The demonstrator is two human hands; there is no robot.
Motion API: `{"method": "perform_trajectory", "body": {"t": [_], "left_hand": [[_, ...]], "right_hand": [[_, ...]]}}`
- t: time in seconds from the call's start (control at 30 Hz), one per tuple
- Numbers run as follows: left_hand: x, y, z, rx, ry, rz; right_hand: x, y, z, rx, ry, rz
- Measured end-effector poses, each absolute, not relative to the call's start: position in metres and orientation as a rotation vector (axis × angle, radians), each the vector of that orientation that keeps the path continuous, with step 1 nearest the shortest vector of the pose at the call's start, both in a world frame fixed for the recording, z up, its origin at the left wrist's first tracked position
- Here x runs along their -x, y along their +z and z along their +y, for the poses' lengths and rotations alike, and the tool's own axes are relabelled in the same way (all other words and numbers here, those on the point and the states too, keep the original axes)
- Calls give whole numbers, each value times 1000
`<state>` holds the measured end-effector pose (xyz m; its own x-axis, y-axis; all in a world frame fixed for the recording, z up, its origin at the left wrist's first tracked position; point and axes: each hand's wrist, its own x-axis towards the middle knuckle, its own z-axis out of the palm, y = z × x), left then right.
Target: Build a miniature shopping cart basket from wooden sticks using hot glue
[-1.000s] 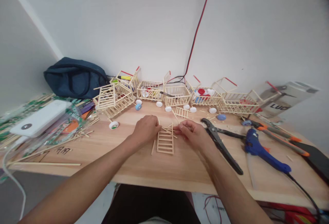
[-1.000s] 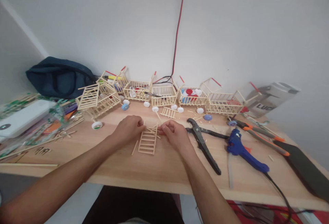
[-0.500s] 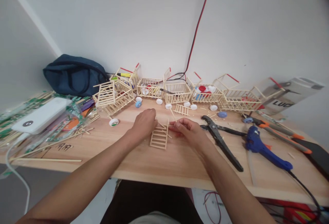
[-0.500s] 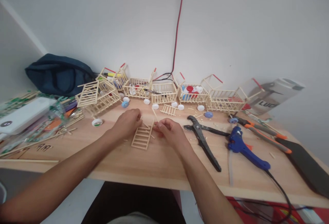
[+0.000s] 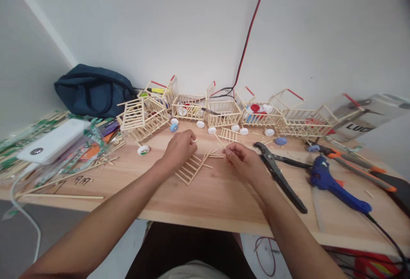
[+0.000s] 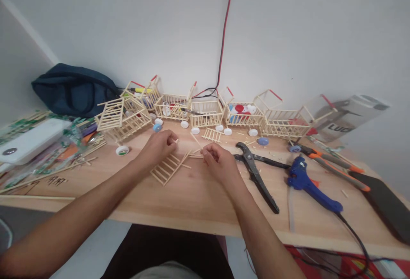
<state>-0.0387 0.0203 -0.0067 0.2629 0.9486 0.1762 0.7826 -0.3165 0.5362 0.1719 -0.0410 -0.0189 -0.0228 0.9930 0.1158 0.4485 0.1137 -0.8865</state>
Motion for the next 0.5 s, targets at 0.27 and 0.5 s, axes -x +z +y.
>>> {"method": "perform_trajectory", "body": {"t": [0.27,0.5], "left_hand": [[38,1,20,-1626,847,1179],[30,-1,15,-1191,934,955]], "right_hand": [[-188,-13,-60,1546,553,-1647],[-184,-13,-68,1590,528,-1650]]}}
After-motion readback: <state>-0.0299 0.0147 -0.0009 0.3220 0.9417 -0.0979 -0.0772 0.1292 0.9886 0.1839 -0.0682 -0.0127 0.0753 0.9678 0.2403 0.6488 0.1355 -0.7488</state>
